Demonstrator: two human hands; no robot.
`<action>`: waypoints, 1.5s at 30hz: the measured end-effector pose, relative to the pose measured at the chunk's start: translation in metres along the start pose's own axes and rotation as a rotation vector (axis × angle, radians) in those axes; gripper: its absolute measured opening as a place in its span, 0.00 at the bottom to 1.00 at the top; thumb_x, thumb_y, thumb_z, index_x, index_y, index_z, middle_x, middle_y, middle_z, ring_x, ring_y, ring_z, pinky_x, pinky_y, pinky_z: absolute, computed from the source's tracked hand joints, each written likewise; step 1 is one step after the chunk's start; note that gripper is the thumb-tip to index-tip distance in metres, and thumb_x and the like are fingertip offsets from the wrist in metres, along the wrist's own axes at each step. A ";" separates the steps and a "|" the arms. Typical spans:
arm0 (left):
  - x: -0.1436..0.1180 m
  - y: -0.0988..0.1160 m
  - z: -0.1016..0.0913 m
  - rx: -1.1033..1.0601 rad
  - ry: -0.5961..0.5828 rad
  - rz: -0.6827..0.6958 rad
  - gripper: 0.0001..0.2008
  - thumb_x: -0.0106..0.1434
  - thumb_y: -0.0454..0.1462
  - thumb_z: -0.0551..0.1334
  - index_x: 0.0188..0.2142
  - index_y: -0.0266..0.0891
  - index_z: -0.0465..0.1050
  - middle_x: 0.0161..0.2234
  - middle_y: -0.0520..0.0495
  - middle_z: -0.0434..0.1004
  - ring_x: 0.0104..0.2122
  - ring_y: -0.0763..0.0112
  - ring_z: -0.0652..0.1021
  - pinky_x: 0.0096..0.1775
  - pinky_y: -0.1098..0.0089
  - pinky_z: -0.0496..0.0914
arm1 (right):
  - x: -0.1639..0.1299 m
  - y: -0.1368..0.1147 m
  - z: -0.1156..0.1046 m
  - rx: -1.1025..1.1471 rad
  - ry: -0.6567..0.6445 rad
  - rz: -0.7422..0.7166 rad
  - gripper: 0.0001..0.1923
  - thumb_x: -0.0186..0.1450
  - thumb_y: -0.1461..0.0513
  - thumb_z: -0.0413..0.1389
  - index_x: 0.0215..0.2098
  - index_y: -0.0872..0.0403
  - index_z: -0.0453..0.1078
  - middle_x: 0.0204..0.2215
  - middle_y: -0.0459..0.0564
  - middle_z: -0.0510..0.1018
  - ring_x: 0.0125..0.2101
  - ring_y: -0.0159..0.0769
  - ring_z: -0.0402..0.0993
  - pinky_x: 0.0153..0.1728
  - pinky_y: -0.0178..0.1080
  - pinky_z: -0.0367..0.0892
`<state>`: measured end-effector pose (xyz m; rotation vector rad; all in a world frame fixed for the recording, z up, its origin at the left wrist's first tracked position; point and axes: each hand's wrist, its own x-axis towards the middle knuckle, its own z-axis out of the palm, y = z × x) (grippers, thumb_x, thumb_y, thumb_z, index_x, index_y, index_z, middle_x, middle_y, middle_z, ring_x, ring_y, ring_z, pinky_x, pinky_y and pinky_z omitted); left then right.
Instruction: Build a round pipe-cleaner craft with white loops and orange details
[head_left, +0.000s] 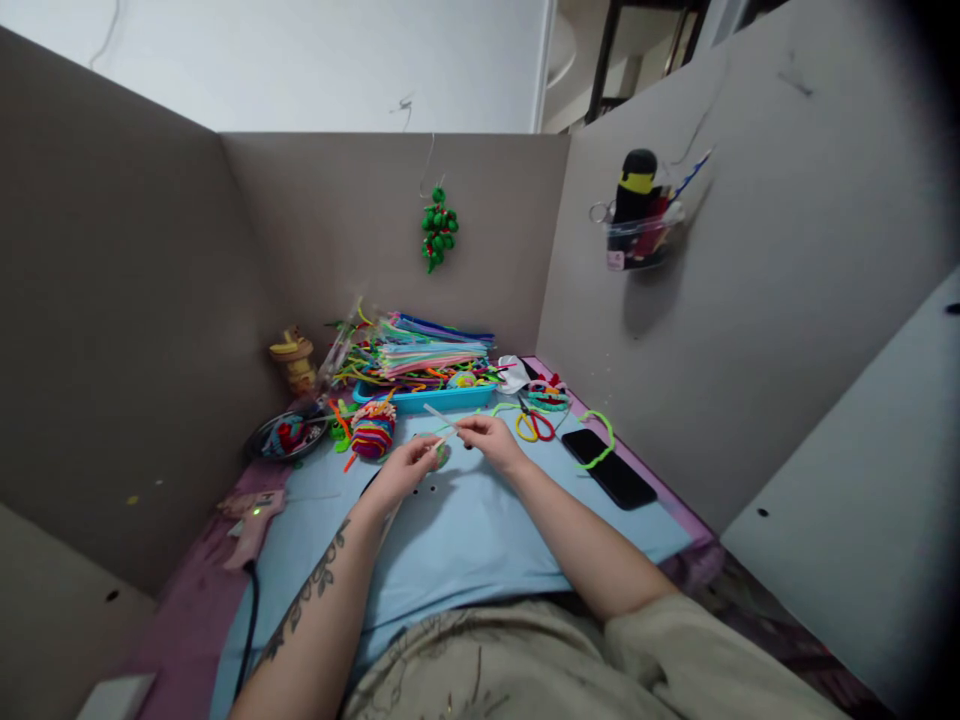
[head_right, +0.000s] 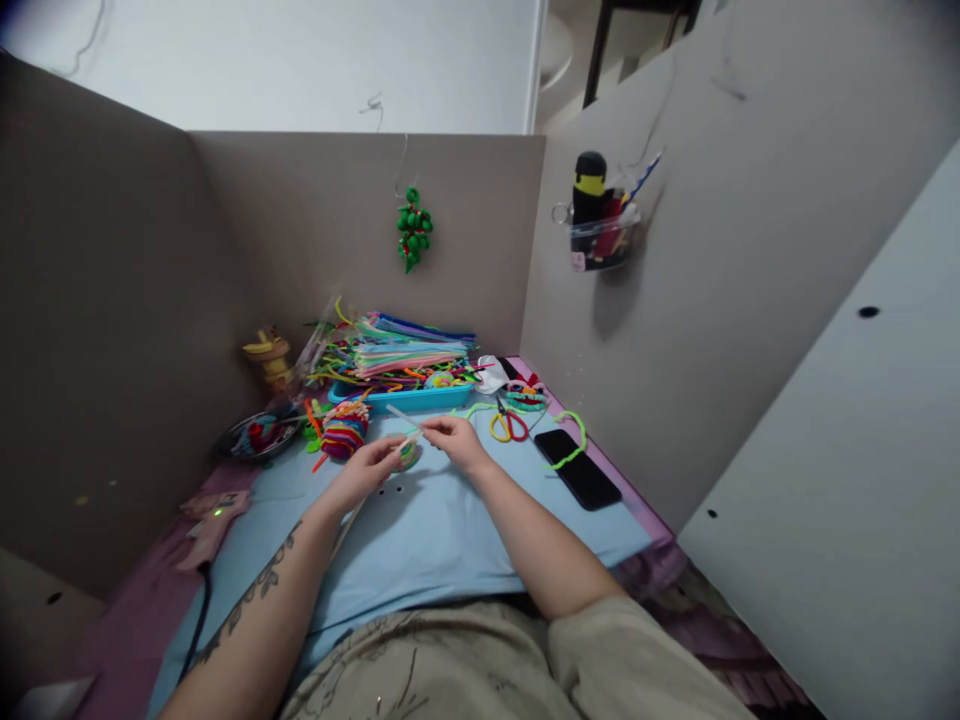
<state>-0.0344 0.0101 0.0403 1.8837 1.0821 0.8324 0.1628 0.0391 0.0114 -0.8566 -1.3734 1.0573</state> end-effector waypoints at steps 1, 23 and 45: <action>-0.003 0.003 -0.006 0.082 -0.030 -0.011 0.21 0.57 0.44 0.56 0.49 0.37 0.69 0.35 0.45 0.76 0.30 0.68 0.74 0.33 0.69 0.68 | 0.001 -0.001 -0.002 0.004 0.020 -0.009 0.14 0.51 0.57 0.60 0.33 0.57 0.74 0.20 0.45 0.73 0.21 0.27 0.64 0.24 0.32 0.61; 0.005 -0.006 0.015 0.315 0.387 0.252 0.11 0.61 0.38 0.53 0.35 0.37 0.73 0.34 0.44 0.76 0.36 0.67 0.74 0.40 0.69 0.67 | -0.013 0.000 0.032 -0.220 0.106 -0.009 0.11 0.54 0.57 0.57 0.33 0.54 0.68 0.19 0.42 0.69 0.19 0.29 0.64 0.21 0.32 0.62; 0.004 -0.008 0.020 -0.022 0.418 0.183 0.11 0.56 0.41 0.59 0.29 0.35 0.73 0.28 0.46 0.76 0.29 0.69 0.75 0.33 0.72 0.68 | -0.022 0.000 0.034 -0.433 -0.028 -0.351 0.12 0.62 0.64 0.49 0.41 0.52 0.72 0.37 0.51 0.75 0.39 0.36 0.70 0.42 0.39 0.65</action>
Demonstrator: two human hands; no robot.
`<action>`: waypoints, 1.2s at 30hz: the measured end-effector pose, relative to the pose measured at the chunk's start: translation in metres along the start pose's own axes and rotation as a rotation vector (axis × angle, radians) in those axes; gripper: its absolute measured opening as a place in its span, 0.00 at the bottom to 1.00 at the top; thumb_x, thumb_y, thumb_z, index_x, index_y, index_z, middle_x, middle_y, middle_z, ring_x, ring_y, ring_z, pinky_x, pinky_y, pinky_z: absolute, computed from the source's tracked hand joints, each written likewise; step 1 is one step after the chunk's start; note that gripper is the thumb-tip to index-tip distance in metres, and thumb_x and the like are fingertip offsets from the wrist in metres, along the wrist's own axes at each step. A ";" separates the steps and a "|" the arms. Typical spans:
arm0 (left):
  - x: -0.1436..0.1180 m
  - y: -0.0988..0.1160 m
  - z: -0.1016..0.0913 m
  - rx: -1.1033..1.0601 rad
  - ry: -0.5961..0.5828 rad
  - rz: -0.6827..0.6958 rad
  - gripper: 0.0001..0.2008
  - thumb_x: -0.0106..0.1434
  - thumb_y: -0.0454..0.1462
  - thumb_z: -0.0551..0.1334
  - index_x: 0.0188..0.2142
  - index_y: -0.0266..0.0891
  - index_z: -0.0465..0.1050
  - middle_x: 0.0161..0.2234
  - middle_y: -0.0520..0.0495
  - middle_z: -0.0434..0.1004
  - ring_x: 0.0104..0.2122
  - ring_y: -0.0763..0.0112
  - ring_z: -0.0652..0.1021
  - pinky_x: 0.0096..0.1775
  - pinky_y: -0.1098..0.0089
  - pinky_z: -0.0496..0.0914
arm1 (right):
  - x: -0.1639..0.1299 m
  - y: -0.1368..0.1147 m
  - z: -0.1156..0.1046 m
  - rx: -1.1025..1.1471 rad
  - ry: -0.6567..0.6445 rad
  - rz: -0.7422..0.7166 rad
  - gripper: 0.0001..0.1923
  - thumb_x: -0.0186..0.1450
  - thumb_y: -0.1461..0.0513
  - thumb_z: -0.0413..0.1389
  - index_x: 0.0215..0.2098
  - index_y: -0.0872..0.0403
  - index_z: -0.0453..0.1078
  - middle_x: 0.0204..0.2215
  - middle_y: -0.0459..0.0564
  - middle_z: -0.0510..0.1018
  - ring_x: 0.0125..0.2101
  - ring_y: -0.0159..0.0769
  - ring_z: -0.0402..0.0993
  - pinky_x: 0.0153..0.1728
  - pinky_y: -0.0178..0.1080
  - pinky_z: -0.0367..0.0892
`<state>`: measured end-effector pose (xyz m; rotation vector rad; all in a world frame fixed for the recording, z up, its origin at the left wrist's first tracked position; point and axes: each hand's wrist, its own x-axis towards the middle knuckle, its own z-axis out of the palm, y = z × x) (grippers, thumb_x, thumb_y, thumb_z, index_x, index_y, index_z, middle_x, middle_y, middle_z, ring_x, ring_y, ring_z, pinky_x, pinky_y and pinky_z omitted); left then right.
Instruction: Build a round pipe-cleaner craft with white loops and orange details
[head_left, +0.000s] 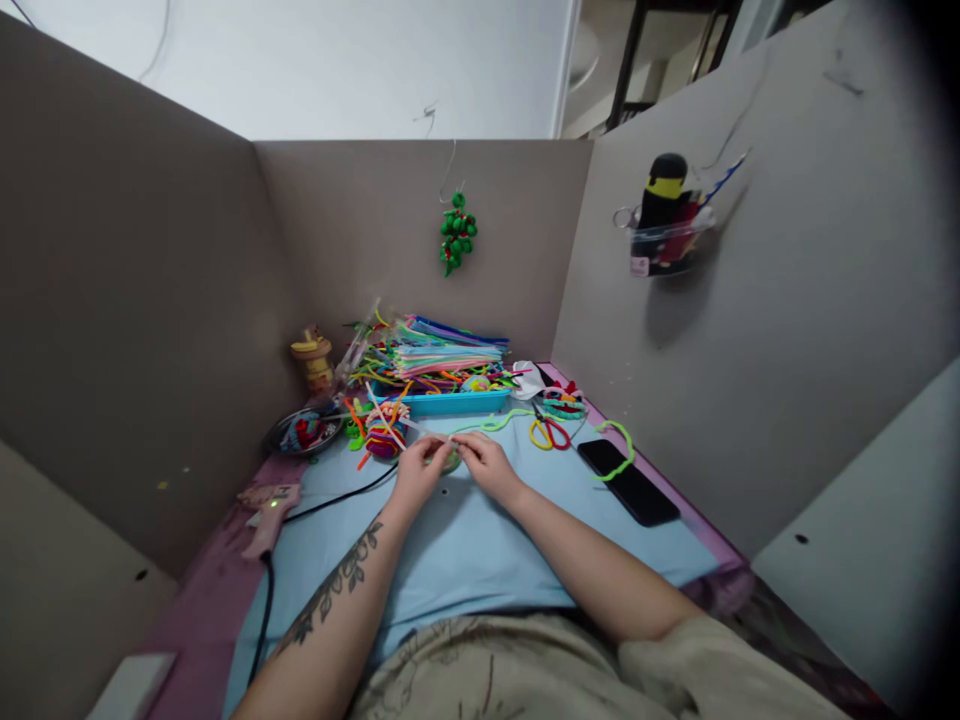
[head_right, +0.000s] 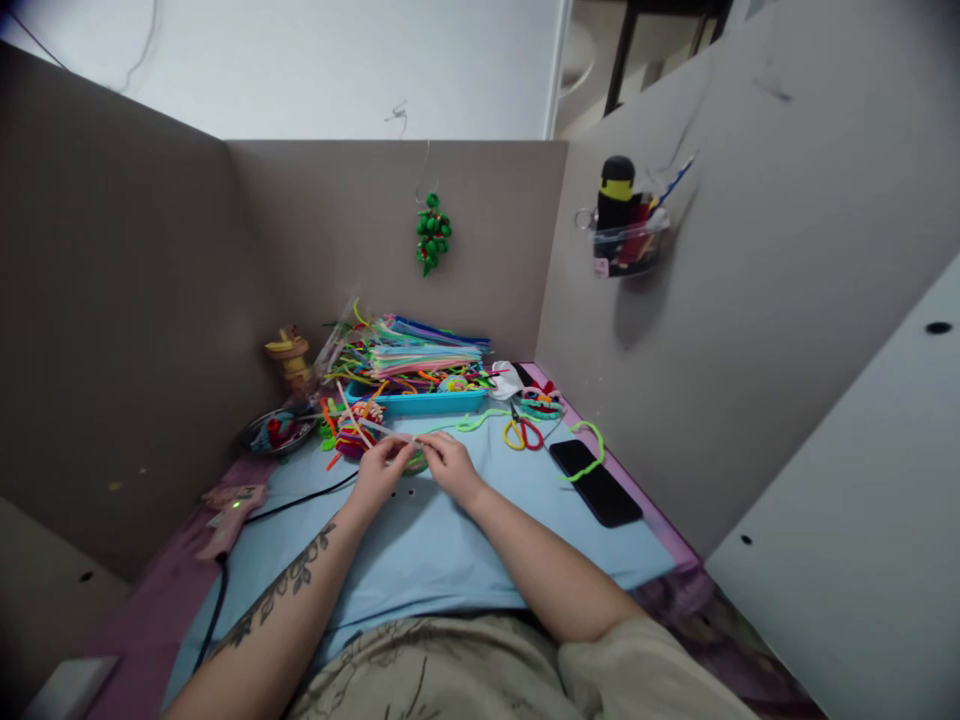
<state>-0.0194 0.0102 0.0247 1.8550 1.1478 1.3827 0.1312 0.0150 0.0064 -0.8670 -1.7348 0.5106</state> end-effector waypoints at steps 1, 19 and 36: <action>0.000 0.000 0.000 -0.001 0.006 -0.010 0.11 0.56 0.41 0.59 0.28 0.34 0.73 0.27 0.47 0.76 0.28 0.70 0.74 0.32 0.72 0.67 | 0.000 -0.002 0.000 -0.014 0.001 -0.033 0.13 0.62 0.65 0.49 0.43 0.51 0.71 0.38 0.51 0.75 0.40 0.36 0.69 0.42 0.39 0.65; -0.003 -0.012 0.005 -0.021 -0.011 -0.065 0.12 0.55 0.42 0.59 0.32 0.35 0.76 0.29 0.45 0.78 0.30 0.66 0.76 0.33 0.69 0.69 | -0.004 -0.004 0.000 -0.064 0.096 -0.176 0.19 0.60 0.71 0.48 0.44 0.48 0.71 0.36 0.50 0.72 0.39 0.35 0.68 0.40 0.39 0.66; -0.006 -0.001 0.002 -0.037 0.024 -0.105 0.12 0.54 0.41 0.60 0.26 0.33 0.76 0.23 0.46 0.76 0.26 0.68 0.74 0.29 0.71 0.67 | -0.004 -0.017 -0.001 0.078 0.108 -0.161 0.13 0.60 0.68 0.52 0.36 0.48 0.75 0.34 0.48 0.70 0.36 0.33 0.69 0.38 0.38 0.67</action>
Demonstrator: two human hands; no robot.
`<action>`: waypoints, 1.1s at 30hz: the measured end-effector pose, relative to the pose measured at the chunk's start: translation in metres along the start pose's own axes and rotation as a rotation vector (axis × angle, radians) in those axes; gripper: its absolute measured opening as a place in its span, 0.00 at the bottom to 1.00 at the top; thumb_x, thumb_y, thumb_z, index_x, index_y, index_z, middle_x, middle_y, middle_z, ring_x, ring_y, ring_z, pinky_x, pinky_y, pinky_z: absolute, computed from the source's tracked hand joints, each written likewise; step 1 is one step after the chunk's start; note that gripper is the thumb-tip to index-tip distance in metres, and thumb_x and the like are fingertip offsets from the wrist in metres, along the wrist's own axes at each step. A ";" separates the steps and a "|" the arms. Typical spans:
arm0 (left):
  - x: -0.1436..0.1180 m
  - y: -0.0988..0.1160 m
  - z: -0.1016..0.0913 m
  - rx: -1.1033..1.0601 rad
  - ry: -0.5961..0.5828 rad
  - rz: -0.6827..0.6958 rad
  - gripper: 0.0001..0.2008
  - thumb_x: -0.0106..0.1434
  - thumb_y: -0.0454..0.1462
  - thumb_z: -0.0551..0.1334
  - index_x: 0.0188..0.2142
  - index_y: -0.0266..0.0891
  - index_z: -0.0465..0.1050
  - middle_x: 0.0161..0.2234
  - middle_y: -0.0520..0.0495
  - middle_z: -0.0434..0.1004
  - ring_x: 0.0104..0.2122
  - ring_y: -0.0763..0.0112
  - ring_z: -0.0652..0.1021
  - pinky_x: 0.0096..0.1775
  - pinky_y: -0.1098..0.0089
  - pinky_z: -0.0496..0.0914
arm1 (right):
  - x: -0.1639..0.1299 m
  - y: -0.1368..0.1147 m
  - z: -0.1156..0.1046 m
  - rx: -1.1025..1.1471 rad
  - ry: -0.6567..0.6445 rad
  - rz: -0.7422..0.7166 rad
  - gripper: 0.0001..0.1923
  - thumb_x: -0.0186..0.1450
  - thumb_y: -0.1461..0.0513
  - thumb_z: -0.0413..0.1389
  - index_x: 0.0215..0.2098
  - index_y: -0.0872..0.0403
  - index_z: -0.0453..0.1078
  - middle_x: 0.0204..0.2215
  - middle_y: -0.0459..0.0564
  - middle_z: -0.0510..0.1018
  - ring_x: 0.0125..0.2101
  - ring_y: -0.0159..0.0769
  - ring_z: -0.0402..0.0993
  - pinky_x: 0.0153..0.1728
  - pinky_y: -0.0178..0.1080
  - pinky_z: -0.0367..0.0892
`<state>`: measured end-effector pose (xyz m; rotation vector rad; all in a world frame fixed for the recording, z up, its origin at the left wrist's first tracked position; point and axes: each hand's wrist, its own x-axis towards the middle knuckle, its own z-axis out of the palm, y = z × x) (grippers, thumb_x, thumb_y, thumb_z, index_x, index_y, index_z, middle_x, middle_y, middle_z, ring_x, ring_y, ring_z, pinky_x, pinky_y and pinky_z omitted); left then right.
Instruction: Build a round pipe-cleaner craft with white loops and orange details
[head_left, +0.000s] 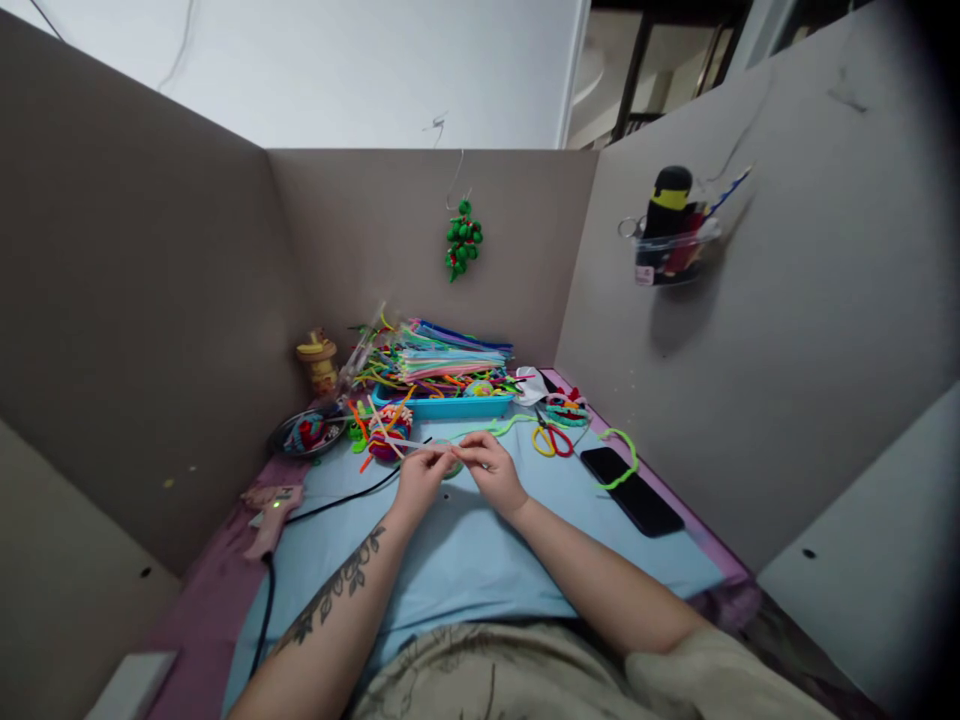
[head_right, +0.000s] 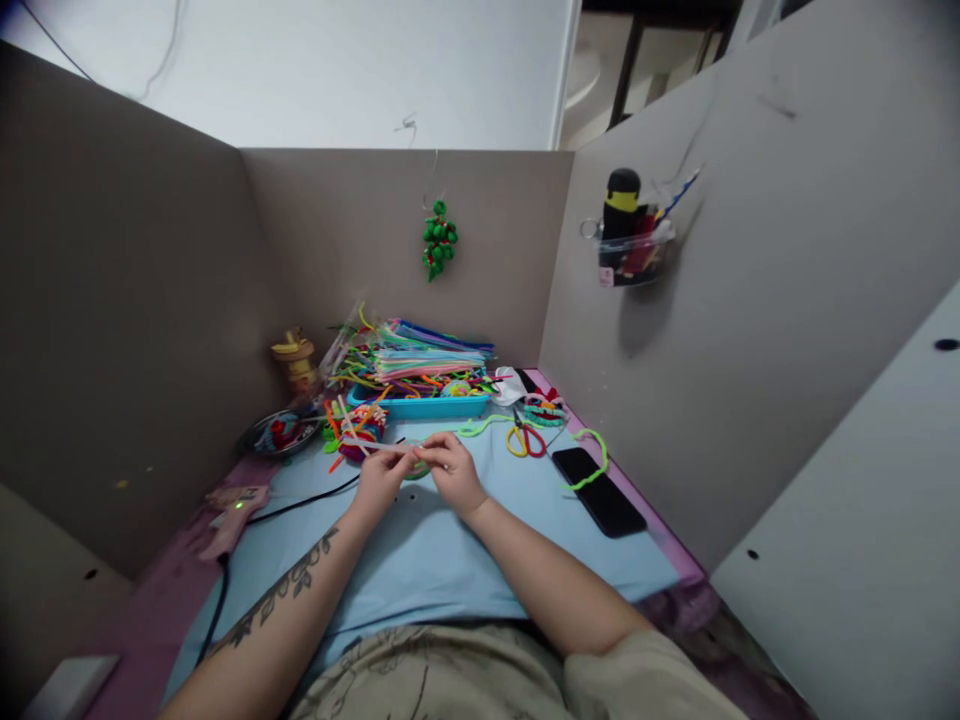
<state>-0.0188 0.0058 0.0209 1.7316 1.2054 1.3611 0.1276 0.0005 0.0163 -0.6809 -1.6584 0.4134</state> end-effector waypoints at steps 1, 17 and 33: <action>0.000 0.000 0.000 0.021 0.001 0.046 0.12 0.55 0.41 0.60 0.26 0.34 0.76 0.24 0.46 0.77 0.27 0.68 0.75 0.31 0.71 0.67 | 0.001 -0.001 -0.001 0.015 0.005 0.017 0.12 0.60 0.68 0.52 0.35 0.48 0.75 0.33 0.48 0.70 0.36 0.33 0.69 0.38 0.38 0.67; -0.002 0.000 -0.005 0.266 -0.019 0.349 0.11 0.61 0.39 0.54 0.27 0.38 0.70 0.26 0.48 0.72 0.28 0.70 0.72 0.32 0.72 0.64 | -0.004 -0.002 0.004 0.040 -0.048 0.121 0.10 0.62 0.63 0.52 0.41 0.51 0.71 0.35 0.50 0.73 0.36 0.34 0.69 0.37 0.37 0.67; 0.003 -0.004 -0.006 0.347 -0.128 0.386 0.09 0.61 0.35 0.52 0.34 0.39 0.70 0.32 0.45 0.74 0.34 0.68 0.72 0.38 0.68 0.66 | 0.006 0.003 -0.006 -0.189 -0.018 0.123 0.06 0.60 0.62 0.53 0.32 0.54 0.72 0.26 0.48 0.72 0.28 0.33 0.67 0.29 0.35 0.64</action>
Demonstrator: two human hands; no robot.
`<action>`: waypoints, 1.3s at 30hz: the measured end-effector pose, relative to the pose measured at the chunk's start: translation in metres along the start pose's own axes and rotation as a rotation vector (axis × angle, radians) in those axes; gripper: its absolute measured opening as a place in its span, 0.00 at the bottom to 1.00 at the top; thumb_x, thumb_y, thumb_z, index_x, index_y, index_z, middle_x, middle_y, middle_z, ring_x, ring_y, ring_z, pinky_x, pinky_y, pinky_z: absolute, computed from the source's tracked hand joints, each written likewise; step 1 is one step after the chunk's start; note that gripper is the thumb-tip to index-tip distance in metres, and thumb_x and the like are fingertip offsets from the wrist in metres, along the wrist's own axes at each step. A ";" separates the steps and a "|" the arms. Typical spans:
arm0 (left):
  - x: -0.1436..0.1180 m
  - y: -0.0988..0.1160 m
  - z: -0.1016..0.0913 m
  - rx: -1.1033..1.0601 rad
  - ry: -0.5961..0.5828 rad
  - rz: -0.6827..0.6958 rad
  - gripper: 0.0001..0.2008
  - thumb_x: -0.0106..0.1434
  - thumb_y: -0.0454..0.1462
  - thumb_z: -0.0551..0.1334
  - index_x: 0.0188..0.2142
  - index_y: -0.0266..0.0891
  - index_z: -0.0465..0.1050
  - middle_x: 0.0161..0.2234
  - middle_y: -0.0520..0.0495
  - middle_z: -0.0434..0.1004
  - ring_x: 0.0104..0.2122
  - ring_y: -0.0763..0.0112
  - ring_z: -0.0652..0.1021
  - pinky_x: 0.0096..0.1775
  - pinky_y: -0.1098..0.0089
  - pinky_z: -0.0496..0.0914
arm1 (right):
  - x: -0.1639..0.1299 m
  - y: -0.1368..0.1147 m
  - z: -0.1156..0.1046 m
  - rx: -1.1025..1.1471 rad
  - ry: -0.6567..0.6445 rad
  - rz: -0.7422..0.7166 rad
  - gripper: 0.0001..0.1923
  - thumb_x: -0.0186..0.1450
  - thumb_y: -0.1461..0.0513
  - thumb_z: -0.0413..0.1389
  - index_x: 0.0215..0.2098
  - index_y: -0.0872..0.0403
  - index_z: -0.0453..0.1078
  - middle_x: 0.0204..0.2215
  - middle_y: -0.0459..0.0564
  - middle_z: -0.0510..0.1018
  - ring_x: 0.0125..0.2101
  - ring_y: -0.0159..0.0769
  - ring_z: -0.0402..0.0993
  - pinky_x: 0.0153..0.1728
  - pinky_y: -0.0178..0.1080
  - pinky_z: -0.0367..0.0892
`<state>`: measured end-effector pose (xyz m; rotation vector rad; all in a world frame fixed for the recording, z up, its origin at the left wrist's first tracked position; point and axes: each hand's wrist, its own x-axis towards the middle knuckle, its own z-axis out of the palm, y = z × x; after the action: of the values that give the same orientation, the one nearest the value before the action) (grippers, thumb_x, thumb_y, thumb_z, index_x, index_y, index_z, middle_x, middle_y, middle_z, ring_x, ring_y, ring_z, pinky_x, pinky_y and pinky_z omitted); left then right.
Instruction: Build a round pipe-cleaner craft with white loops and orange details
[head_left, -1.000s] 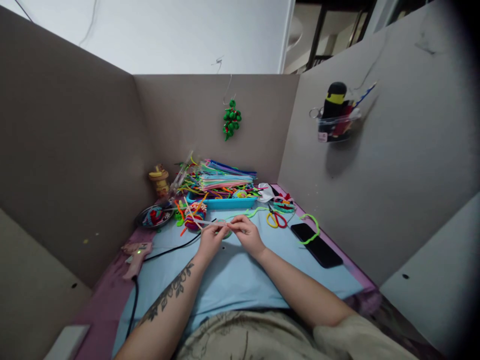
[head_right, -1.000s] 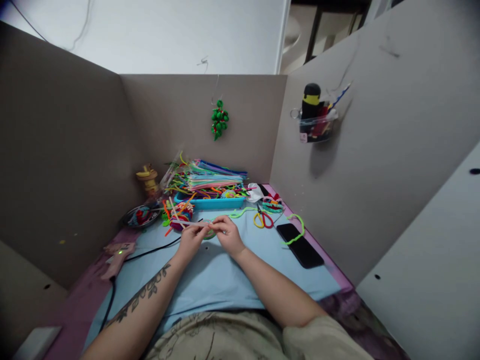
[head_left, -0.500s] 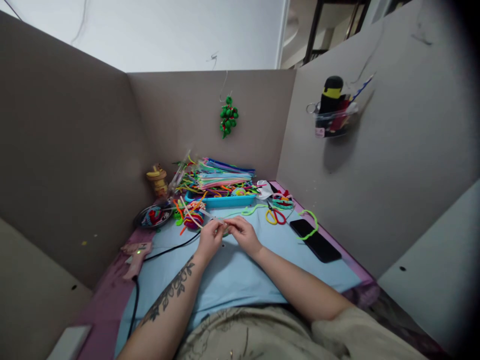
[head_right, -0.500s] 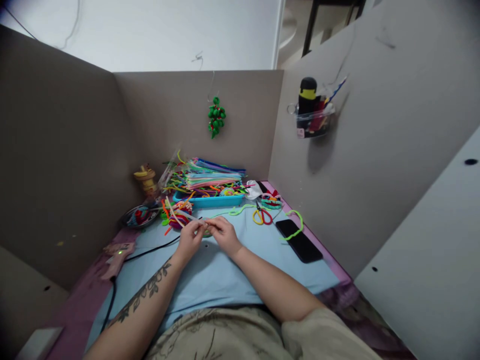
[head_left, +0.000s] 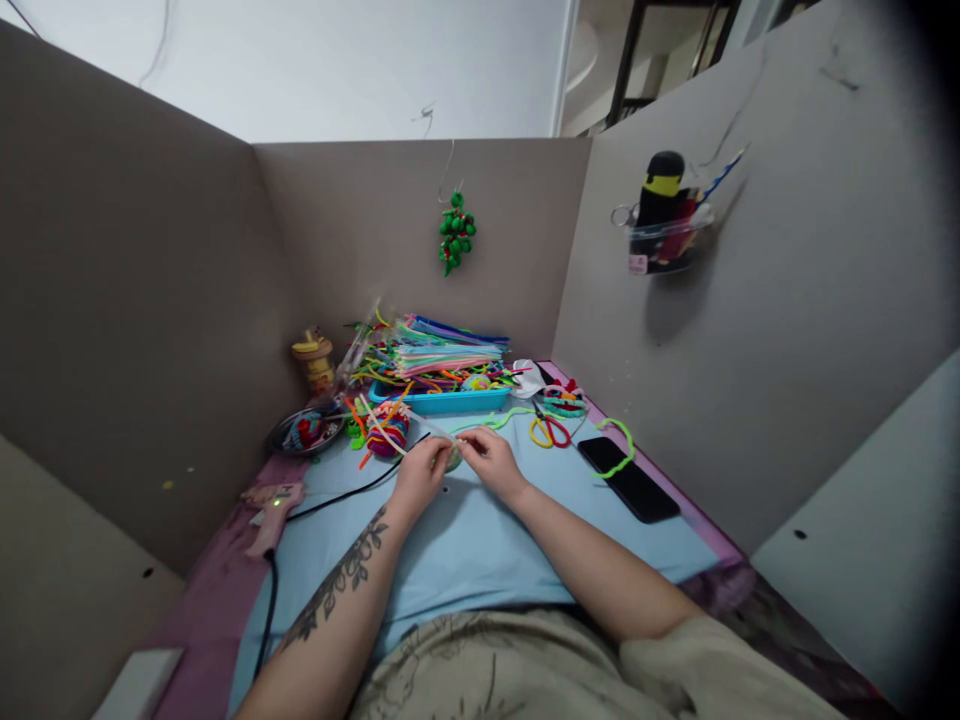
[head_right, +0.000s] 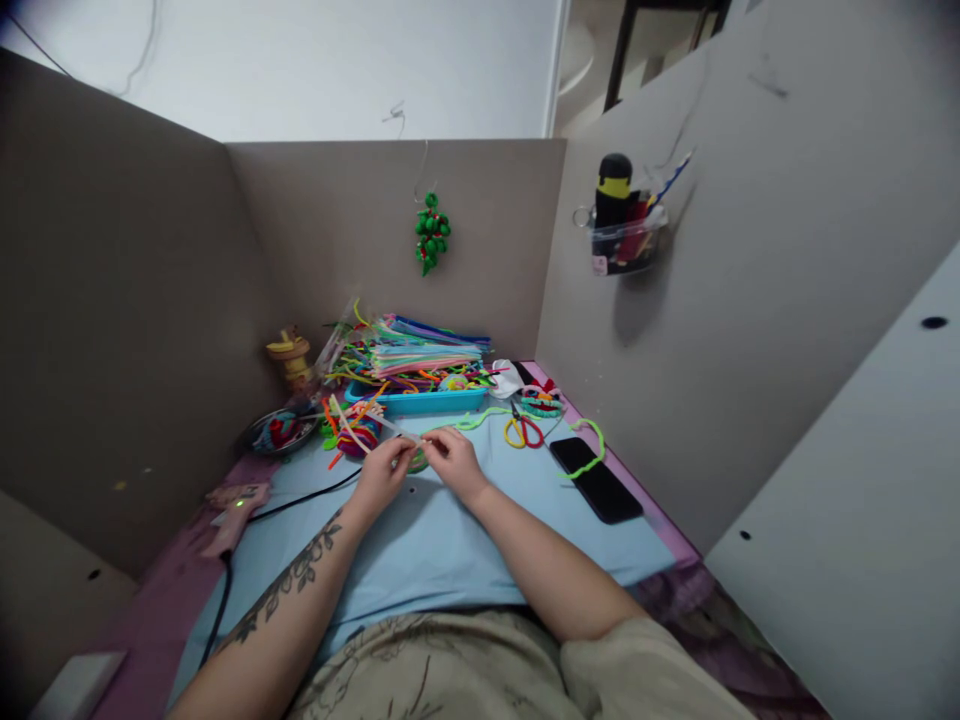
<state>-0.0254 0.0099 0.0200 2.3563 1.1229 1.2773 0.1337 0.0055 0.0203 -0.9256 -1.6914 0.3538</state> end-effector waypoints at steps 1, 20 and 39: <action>0.000 0.001 0.000 0.005 0.001 -0.002 0.09 0.61 0.35 0.52 0.34 0.39 0.70 0.32 0.45 0.74 0.34 0.68 0.72 0.38 0.69 0.65 | 0.000 0.001 0.000 -0.022 -0.012 -0.011 0.06 0.61 0.62 0.52 0.31 0.54 0.72 0.26 0.48 0.72 0.29 0.33 0.67 0.30 0.35 0.64; 0.003 0.005 0.011 -0.479 0.095 -0.380 0.13 0.54 0.44 0.60 0.26 0.34 0.70 0.21 0.51 0.70 0.22 0.74 0.70 0.26 0.74 0.63 | -0.001 0.009 0.005 -0.550 0.018 -0.242 0.10 0.64 0.63 0.49 0.26 0.53 0.66 0.26 0.50 0.67 0.30 0.36 0.63 0.32 0.37 0.57; 0.005 -0.003 0.016 -0.605 0.091 -0.349 0.14 0.55 0.44 0.60 0.32 0.34 0.70 0.29 0.47 0.73 0.30 0.71 0.73 0.33 0.72 0.67 | -0.004 0.007 0.009 -0.431 0.018 -0.177 0.05 0.59 0.67 0.51 0.26 0.53 0.64 0.28 0.50 0.68 0.33 0.38 0.64 0.34 0.38 0.61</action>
<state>-0.0125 0.0177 0.0122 1.6041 0.9424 1.3595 0.1282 0.0092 0.0102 -1.0725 -1.8530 -0.1451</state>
